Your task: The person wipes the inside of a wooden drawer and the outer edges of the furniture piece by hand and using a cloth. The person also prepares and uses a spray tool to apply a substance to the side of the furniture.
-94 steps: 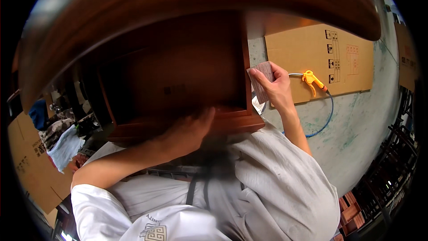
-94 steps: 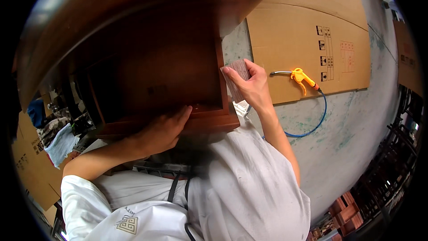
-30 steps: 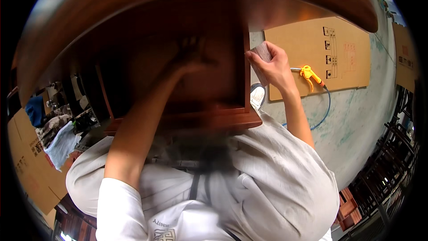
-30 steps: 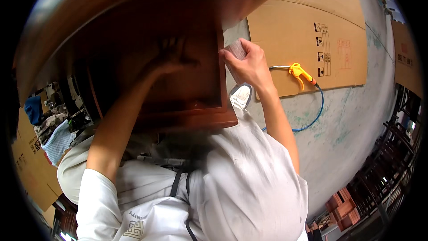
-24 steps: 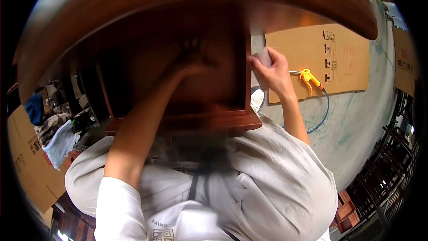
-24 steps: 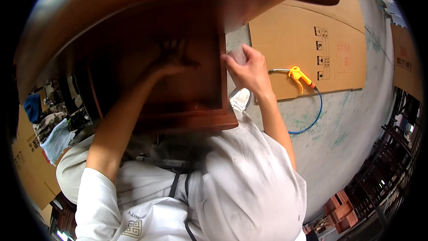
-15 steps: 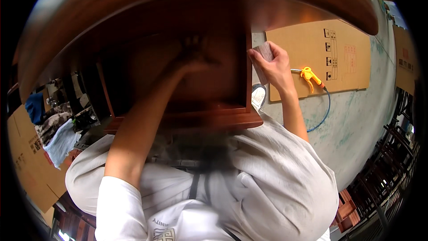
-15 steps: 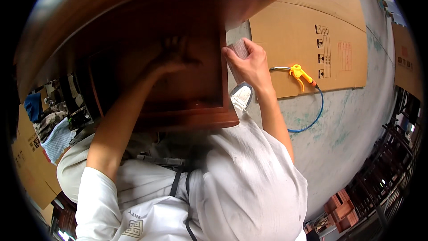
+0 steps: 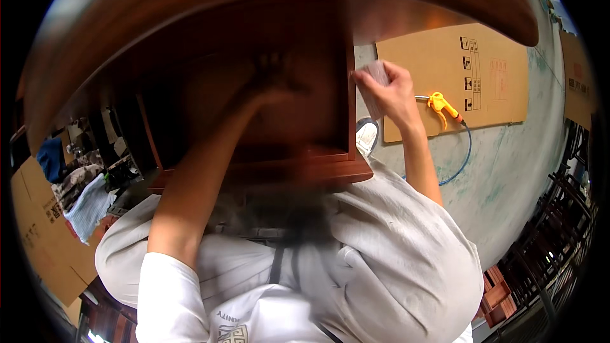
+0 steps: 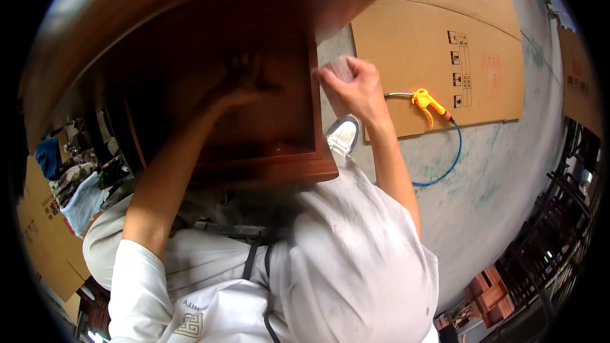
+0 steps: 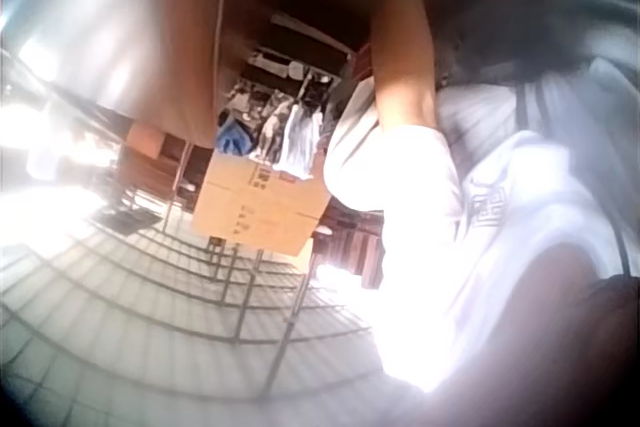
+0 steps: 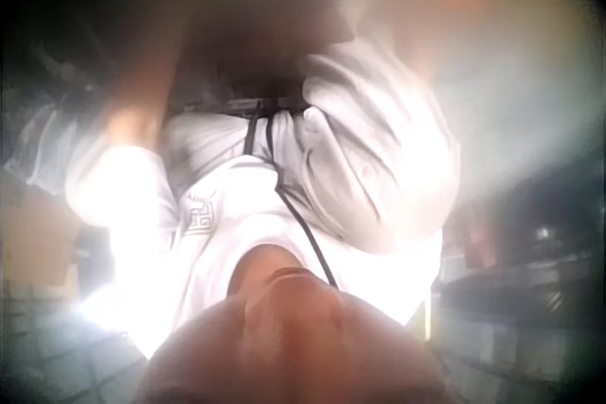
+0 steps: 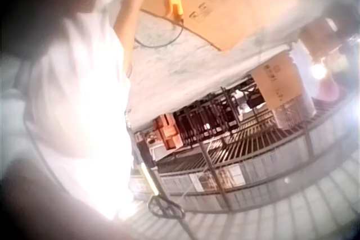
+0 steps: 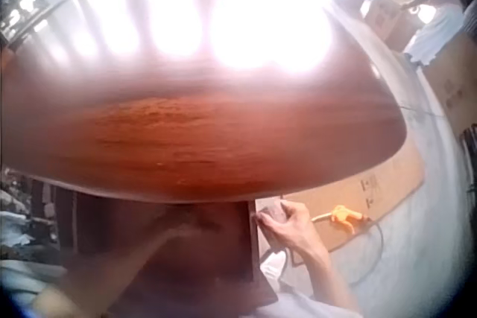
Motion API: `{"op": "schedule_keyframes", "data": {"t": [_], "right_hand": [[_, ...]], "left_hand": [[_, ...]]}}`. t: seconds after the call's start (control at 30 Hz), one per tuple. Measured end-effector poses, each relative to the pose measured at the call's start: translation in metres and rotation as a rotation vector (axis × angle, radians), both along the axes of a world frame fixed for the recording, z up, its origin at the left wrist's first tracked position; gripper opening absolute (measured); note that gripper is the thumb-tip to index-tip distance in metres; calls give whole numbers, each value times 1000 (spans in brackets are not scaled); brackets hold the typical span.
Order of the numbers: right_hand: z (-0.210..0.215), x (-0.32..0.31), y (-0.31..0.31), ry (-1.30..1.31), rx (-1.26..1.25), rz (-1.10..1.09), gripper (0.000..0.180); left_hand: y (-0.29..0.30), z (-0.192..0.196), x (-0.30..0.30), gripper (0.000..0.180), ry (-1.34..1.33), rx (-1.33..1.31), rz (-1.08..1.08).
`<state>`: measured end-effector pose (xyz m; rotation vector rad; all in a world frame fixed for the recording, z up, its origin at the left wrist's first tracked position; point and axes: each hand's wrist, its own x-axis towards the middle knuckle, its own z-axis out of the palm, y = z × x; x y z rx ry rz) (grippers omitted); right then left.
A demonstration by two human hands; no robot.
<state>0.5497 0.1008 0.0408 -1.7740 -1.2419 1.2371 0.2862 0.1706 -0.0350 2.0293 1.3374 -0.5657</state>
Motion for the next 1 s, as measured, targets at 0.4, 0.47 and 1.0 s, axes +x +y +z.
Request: {"op": "schedule_keyframes", "data": {"t": [0.4,0.47,1.0], "right_hand": [[-9,-1,-11,-53,46,55,30],[7,-5,8,-47,-8,17,34],[-6,-6,-13,-77,60,17,39]], "left_hand": [[-6,-12,-10,128,-53,178,-11],[6,11,1,128,-31,-43,3],[-6,-32,-14,124,-67,231,1]]}}
